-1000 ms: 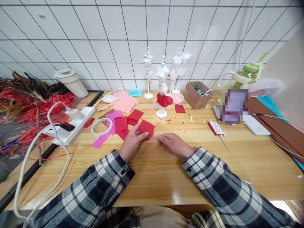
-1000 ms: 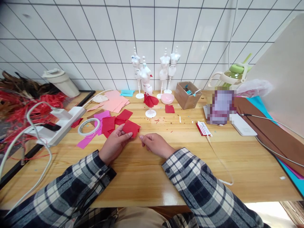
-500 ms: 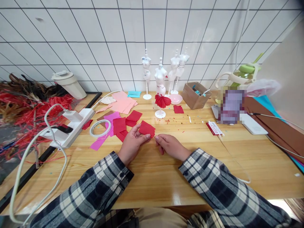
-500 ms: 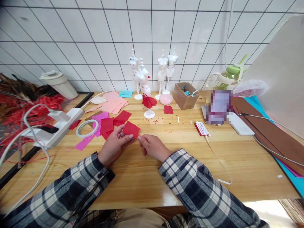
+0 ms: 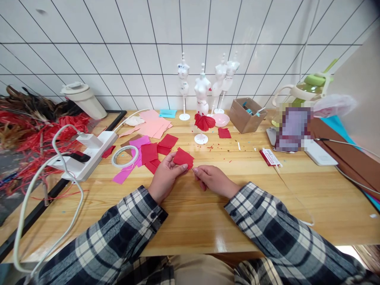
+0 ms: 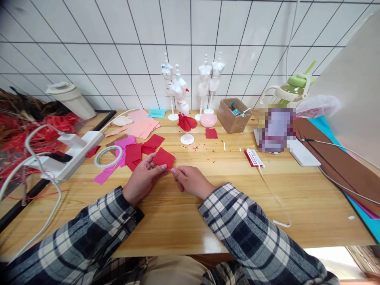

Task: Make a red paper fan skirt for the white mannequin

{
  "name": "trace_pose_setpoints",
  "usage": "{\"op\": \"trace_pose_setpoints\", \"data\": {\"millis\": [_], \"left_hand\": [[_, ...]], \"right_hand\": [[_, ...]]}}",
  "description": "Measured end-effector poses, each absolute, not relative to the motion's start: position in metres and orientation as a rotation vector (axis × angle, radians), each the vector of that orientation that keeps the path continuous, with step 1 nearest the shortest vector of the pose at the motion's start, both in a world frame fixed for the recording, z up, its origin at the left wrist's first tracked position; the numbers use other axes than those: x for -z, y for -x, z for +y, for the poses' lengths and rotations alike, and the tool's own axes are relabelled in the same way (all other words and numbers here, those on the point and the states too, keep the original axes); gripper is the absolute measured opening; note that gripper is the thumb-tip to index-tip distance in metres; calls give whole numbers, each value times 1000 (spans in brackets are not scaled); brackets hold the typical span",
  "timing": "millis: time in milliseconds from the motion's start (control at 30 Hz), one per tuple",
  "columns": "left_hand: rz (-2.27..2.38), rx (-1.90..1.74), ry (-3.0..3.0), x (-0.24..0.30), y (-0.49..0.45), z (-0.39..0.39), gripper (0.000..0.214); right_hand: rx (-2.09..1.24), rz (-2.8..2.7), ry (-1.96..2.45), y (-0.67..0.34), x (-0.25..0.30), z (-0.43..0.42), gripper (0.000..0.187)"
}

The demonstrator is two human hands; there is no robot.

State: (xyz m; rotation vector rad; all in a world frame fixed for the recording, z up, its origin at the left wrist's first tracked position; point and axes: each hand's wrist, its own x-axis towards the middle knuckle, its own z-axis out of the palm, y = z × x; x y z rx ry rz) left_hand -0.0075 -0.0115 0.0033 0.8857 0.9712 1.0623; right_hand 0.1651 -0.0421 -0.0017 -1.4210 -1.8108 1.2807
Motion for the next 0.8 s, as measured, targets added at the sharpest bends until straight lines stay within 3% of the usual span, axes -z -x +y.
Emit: {"op": "trace_pose_setpoints", "data": {"millis": [800], "left_hand": [[978, -1045, -944, 0, 9, -11, 77]], "right_hand": [[-1326, -1800, 1422, -166, 0, -40, 43]]}}
